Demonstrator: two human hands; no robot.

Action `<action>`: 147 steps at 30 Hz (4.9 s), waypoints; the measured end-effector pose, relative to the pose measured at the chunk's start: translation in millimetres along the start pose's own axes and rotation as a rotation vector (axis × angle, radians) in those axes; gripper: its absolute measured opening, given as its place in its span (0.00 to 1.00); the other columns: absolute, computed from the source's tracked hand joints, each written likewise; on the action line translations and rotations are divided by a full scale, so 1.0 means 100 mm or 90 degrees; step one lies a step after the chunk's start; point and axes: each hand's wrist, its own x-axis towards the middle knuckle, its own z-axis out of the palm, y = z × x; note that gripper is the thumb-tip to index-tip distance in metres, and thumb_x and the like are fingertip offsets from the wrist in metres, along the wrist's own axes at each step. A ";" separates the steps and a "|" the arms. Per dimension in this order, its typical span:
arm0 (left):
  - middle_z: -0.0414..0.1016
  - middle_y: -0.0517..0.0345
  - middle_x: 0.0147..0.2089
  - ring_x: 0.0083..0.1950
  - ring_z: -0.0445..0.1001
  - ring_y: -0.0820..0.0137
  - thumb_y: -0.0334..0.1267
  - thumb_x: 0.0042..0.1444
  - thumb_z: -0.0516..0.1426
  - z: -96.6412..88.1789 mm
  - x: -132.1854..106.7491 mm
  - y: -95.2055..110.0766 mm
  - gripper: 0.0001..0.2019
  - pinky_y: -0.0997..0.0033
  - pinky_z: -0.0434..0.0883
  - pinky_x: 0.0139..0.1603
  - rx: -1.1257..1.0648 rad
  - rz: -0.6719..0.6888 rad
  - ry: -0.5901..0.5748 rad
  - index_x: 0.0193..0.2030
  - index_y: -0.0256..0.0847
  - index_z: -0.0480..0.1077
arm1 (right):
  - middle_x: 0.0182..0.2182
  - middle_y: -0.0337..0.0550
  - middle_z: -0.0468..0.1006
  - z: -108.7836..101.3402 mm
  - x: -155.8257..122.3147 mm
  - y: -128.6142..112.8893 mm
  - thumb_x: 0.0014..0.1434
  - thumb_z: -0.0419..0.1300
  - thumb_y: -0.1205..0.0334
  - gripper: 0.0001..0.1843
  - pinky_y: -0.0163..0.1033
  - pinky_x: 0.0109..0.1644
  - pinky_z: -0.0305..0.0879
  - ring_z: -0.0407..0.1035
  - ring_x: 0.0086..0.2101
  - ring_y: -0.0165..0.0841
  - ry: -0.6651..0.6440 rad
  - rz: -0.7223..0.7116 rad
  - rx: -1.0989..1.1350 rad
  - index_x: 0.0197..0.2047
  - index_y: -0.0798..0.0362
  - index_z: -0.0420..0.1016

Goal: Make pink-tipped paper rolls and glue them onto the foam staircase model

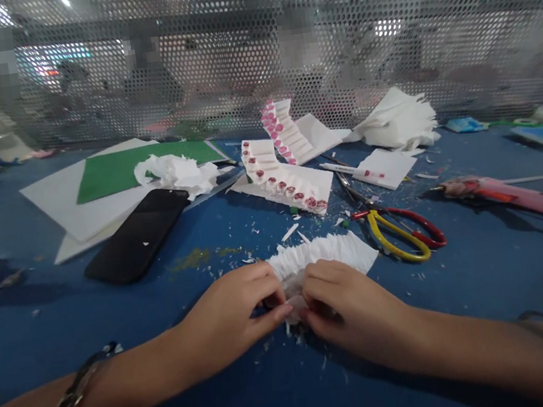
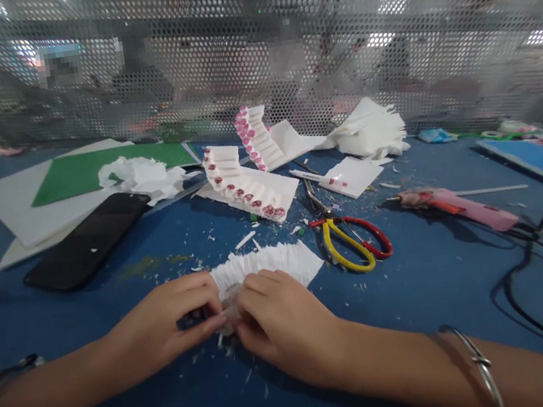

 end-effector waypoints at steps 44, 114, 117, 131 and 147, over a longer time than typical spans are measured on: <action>0.64 0.62 0.27 0.28 0.65 0.76 0.36 0.53 0.52 -0.05 0.07 -0.07 0.07 0.78 0.60 0.28 -0.007 0.008 -0.002 0.27 0.38 0.67 | 0.24 0.41 0.67 -0.11 0.02 0.03 0.51 0.51 0.68 0.06 0.33 0.30 0.56 0.58 0.26 0.28 -0.057 0.018 -0.019 0.25 0.57 0.67; 0.65 0.62 0.26 0.28 0.62 0.78 0.37 0.50 0.53 -0.74 0.91 0.37 0.07 0.79 0.60 0.28 -0.247 0.174 0.193 0.27 0.36 0.66 | 0.24 0.32 0.78 -1.20 0.28 0.17 0.50 0.60 0.65 0.04 0.21 0.23 0.59 0.68 0.22 0.18 0.308 -0.107 -0.087 0.31 0.54 0.73; 0.65 0.62 0.26 0.28 0.62 0.79 0.36 0.50 0.53 -0.72 0.91 0.39 0.06 0.79 0.61 0.28 -0.257 0.177 0.201 0.26 0.36 0.65 | 0.22 0.31 0.77 -1.20 0.29 0.18 0.51 0.59 0.67 0.02 0.21 0.25 0.59 0.68 0.21 0.17 0.307 -0.127 -0.112 0.30 0.54 0.72; 0.65 0.64 0.24 0.26 0.62 0.79 0.36 0.51 0.53 -0.70 0.90 0.40 0.06 0.81 0.60 0.25 -0.301 0.121 0.190 0.28 0.37 0.67 | 0.26 0.31 0.76 -1.19 0.32 0.23 0.51 0.58 0.67 0.02 0.23 0.31 0.62 0.68 0.26 0.19 0.331 -0.066 -0.058 0.30 0.53 0.71; 0.67 0.64 0.25 0.26 0.64 0.79 0.37 0.50 0.54 -0.66 0.88 0.42 0.06 0.80 0.60 0.26 -0.355 0.096 0.147 0.28 0.37 0.68 | 0.22 0.34 0.73 -1.20 0.33 0.18 0.51 0.57 0.64 0.04 0.27 0.25 0.59 0.64 0.23 0.21 0.307 -0.030 0.030 0.27 0.54 0.71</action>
